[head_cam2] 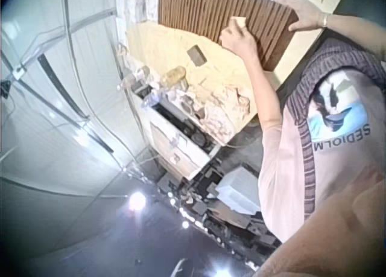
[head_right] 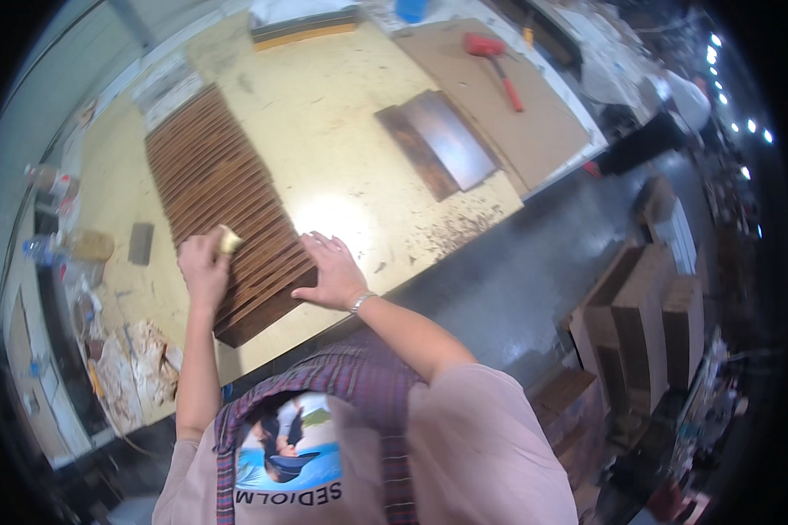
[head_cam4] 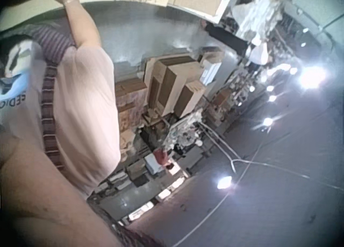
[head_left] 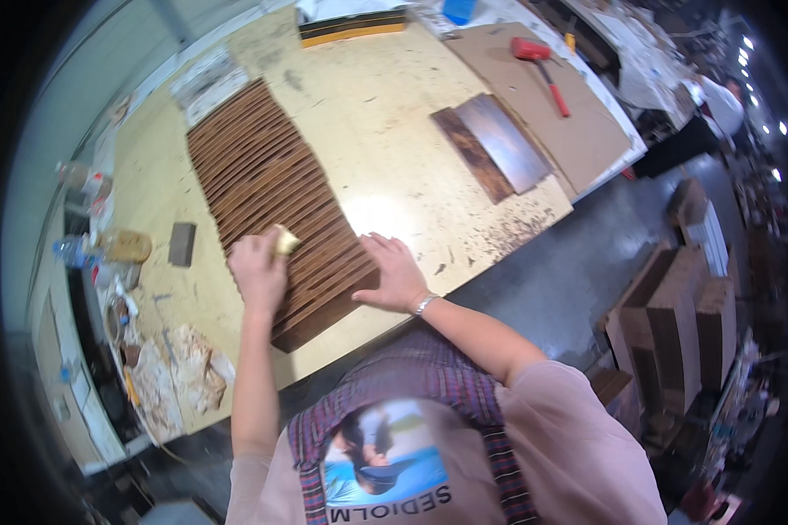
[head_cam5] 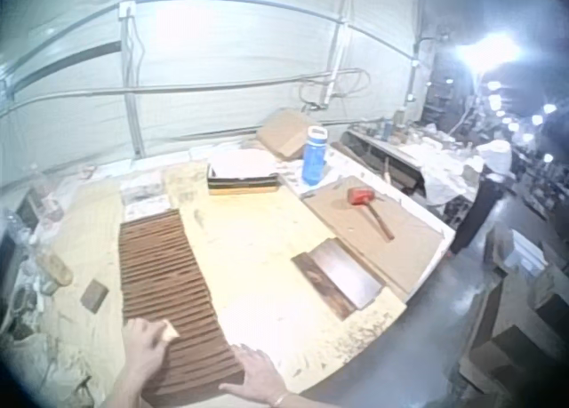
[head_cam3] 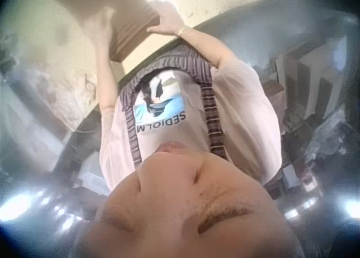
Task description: The person wipes wood panels with a cloth, sands the edges of the stack with a block, and stirs a substance in a cardboard tube using a wooden stick before walking through a factory.
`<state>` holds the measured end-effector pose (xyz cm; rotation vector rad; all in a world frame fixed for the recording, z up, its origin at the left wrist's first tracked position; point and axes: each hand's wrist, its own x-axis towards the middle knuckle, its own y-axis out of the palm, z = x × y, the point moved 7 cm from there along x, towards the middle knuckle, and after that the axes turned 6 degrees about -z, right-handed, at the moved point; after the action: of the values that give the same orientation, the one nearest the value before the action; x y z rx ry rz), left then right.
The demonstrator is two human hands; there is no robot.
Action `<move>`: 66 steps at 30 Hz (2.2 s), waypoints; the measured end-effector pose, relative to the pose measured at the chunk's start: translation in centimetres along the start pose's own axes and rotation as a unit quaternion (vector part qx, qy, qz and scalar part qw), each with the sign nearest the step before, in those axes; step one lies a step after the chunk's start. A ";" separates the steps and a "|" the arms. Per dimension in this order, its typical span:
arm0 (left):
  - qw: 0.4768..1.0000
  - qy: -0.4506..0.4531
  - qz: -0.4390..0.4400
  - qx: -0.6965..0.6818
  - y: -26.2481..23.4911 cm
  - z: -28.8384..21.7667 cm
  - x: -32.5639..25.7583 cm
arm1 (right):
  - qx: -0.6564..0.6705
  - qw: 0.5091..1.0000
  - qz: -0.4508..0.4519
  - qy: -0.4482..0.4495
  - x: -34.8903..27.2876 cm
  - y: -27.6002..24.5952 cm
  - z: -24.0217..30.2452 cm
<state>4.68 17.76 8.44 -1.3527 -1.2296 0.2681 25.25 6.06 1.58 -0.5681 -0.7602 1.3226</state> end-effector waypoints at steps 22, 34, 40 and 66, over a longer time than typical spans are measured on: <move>0.996 -0.048 -0.011 0.076 4.6 -0.8 5.3 | 0.025 0.999 0.008 -0.025 0.5 0.8 -0.6; 0.986 -0.111 -0.078 0.099 3.3 1.2 6.1 | 0.003 0.999 0.045 -0.017 0.4 1.7 -0.9; 0.998 0.041 0.040 -0.020 3.8 -4.0 5.1 | 0.026 0.999 0.029 -0.016 0.4 1.2 -0.8; 0.999 -0.016 0.045 0.011 5.4 -3.2 7.4 | 0.023 0.999 0.030 -0.021 0.4 1.2 -0.4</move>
<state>12.77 23.14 8.52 -1.3911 -1.1903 0.3664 24.79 6.70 0.50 -0.5316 -0.7496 1.4076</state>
